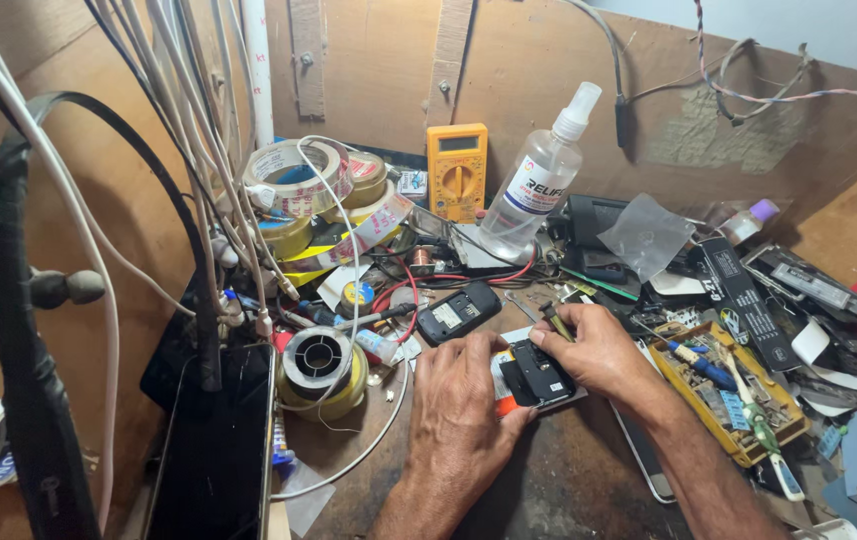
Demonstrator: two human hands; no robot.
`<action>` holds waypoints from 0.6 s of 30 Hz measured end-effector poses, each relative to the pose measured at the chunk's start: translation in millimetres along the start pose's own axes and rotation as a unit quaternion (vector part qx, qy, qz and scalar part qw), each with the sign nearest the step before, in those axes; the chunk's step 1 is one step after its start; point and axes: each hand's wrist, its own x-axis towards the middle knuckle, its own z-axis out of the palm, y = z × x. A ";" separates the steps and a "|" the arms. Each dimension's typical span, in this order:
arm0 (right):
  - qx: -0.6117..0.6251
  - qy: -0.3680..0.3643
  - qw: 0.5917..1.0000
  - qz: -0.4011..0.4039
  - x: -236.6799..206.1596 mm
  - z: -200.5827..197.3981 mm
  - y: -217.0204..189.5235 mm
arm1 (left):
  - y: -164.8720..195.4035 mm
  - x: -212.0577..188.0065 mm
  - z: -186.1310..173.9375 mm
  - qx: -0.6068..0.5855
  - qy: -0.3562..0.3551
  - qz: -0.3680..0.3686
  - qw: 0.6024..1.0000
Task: The person uses a screwdriver to remove screws from a disassembled mobile phone on a cluttered workbench. They repeatedly loosen and remove screws from the phone's internal frame while holding the device steady with the other hand.
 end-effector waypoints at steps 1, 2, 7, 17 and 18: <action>-0.010 0.001 1.000 0.003 -0.2 0.2 -0.2 | -0.1 -0.4 0.1 0.001 0.000 0.002 1.000; -0.019 0.002 1.000 0.006 -0.2 0.6 -0.5 | -0.6 -0.4 0.0 0.003 0.001 0.004 1.000; -0.026 0.013 0.999 -0.014 -1.1 3.2 -1.4 | -1.9 -1.3 0.2 0.004 0.002 0.003 1.000; -0.045 0.011 0.999 -0.016 -0.5 5.3 -5.0 | -3.9 -2.2 1.1 0.003 -0.001 0.002 1.000; -0.039 0.011 0.999 -0.023 -0.3 5.1 -4.5 | -4.0 -1.9 1.5 0.002 0.001 0.007 1.000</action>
